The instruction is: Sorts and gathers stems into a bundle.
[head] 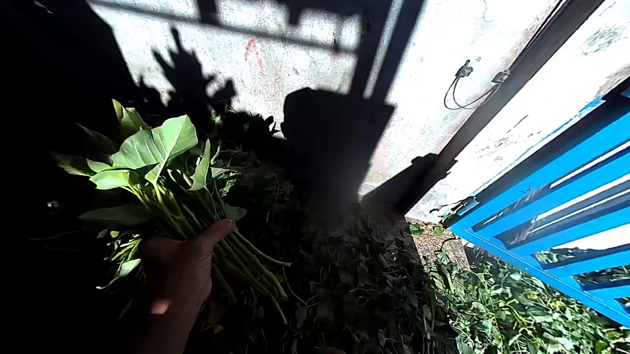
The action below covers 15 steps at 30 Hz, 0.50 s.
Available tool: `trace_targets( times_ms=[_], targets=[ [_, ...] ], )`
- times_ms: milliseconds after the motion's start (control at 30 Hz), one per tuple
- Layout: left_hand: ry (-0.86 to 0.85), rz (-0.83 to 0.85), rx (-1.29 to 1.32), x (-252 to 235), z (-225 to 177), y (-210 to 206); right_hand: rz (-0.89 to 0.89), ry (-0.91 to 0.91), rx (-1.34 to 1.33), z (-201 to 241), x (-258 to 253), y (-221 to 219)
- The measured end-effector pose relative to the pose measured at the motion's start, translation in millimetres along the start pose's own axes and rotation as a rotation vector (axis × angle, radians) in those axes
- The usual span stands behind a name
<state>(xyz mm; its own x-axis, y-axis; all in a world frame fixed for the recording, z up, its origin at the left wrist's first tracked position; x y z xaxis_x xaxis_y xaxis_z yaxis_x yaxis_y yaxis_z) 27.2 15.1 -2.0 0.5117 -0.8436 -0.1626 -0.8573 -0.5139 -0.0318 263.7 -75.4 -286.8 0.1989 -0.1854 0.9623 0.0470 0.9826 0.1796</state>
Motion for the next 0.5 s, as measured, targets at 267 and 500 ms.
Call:
trace_targets(
  times_ms=[267, 500],
  targets=[
    [0.022, 0.025, 0.053, -4.8, 0.5, 0.6, -0.257, 0.044, 0.382, -55.1, -61.2, 16.1],
    [0.007, -0.058, 0.070, -17.6, 0.9, 26.6, -0.444, -0.418, 0.072, -146.8, -44.4, 45.5]
  ],
)
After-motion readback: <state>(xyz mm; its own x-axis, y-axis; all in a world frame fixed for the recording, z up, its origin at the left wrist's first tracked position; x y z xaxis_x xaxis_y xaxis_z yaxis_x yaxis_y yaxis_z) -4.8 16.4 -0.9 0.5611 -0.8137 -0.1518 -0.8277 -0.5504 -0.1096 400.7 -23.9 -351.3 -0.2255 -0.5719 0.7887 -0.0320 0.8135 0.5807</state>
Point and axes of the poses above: each hand's wrist, its own x-axis away from the middle knuckle, its own y-axis out of the back of the hand, z = x × y, the point moved 1 cm from there along -x, towards the middle knuckle, and after that the axes turned 13 degrees about z, right-handed, at the moved point
